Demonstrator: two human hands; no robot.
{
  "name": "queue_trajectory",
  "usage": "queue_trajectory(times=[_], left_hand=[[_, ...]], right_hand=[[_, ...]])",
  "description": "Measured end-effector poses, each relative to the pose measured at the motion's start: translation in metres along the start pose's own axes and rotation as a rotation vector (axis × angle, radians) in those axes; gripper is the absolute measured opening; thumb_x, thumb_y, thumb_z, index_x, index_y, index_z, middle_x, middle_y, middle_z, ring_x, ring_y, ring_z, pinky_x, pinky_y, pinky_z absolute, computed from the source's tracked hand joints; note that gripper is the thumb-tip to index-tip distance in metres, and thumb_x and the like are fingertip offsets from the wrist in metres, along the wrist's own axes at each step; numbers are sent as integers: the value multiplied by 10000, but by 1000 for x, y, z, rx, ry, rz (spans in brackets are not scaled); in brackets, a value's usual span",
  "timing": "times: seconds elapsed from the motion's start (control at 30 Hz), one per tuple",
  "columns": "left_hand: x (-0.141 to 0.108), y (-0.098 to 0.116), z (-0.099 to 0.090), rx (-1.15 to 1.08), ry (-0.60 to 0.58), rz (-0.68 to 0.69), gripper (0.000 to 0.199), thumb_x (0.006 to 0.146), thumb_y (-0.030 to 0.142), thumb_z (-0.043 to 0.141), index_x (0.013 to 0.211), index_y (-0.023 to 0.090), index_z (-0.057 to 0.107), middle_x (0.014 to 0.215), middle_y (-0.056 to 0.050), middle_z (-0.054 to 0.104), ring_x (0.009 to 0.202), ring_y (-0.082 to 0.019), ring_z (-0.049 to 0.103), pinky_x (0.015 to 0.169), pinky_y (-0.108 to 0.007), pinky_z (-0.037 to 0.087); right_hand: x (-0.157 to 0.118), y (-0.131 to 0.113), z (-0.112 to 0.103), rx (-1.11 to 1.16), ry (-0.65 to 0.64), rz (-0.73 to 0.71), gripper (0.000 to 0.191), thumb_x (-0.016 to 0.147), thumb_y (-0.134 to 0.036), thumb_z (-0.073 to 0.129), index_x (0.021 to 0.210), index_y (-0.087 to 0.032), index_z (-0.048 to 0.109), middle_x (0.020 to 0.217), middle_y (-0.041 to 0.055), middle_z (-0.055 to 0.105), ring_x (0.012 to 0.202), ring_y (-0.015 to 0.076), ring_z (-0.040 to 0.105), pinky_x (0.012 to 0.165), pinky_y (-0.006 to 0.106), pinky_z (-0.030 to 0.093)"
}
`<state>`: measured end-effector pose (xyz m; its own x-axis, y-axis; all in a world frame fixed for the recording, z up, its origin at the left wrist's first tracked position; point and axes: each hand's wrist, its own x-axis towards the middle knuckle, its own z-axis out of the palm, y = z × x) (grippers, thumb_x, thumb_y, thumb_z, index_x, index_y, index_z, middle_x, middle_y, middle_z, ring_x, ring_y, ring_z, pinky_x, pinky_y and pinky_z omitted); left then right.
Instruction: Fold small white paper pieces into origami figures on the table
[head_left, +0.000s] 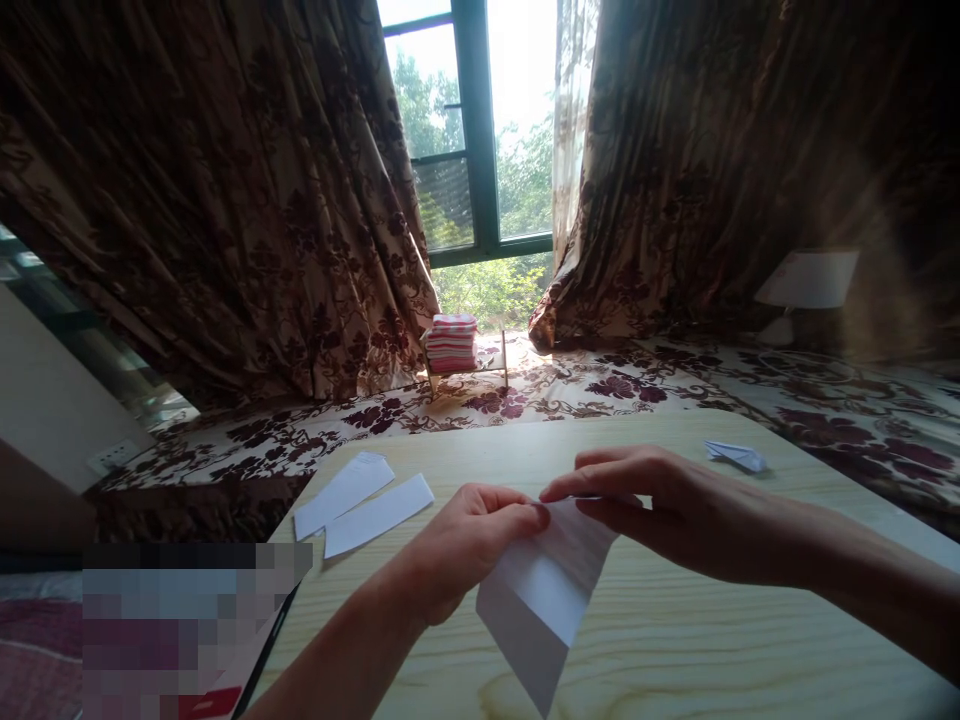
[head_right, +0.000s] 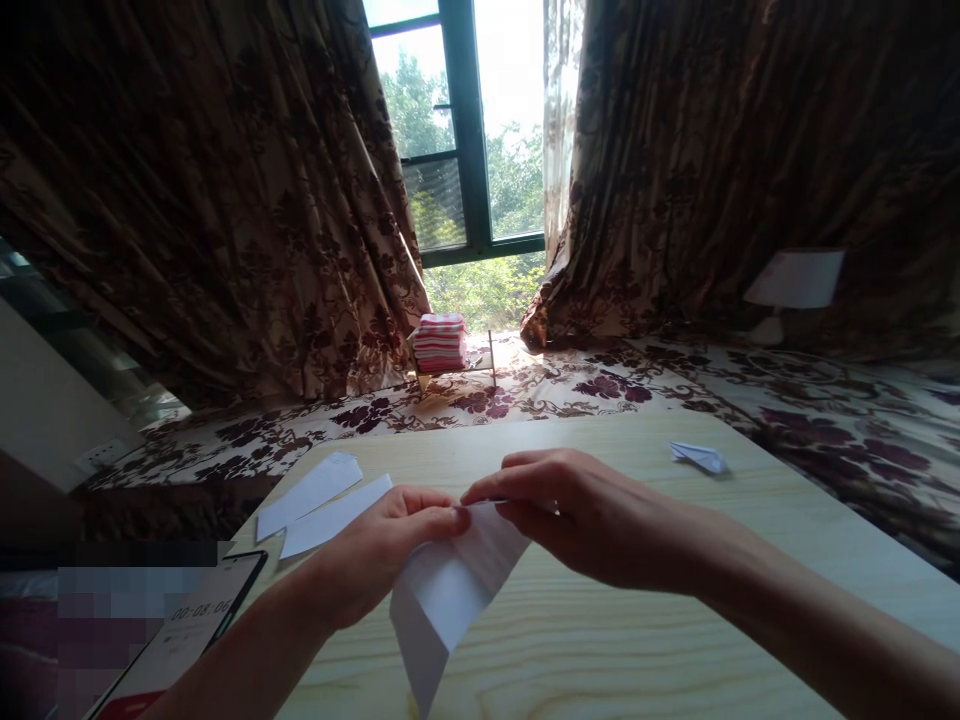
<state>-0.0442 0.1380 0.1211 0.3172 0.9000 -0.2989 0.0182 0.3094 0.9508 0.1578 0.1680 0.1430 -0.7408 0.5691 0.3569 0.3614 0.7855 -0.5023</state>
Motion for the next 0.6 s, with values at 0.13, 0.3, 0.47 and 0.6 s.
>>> queue_trajectory(times=[0.13, 0.3, 0.47, 0.6], left_hand=[[0, 0, 1, -12, 14, 15, 301, 638, 394, 710, 687, 97, 708, 550, -16, 579, 464, -88, 449, 473, -223, 254], [0, -2, 2, -81, -16, 22, 352, 642, 411, 730, 758, 79, 723, 587, -21, 579, 488, -85, 446, 481, -217, 250], [0, -4, 1, -137, -14, 4, 287, 646, 359, 739, 749, 92, 719, 600, -22, 596, 494, -81, 465, 484, -212, 259], [0, -4, 2, -158, -20, 21, 236, 649, 328, 731, 688, 96, 707, 604, -28, 604, 508, -87, 468, 498, -216, 273]], right_hand=[[-2, 4, 3, -36, -1, -87, 364, 903, -118, 467, 1172, -273, 658, 835, 34, 638, 659, 105, 589, 569, 196, 447], [-5, 7, 8, -58, 35, -139, 390, 903, -97, 451, 1164, -301, 658, 898, 44, 601, 736, 115, 586, 618, 208, 464], [-8, 8, 10, -96, 107, -172, 382, 885, -83, 472, 1114, -301, 686, 920, 56, 619, 779, 130, 600, 656, 224, 483], [-8, 8, 12, -116, 193, -174, 343, 886, -107, 483, 1081, -285, 701, 924, 69, 640, 806, 149, 603, 656, 240, 501]])
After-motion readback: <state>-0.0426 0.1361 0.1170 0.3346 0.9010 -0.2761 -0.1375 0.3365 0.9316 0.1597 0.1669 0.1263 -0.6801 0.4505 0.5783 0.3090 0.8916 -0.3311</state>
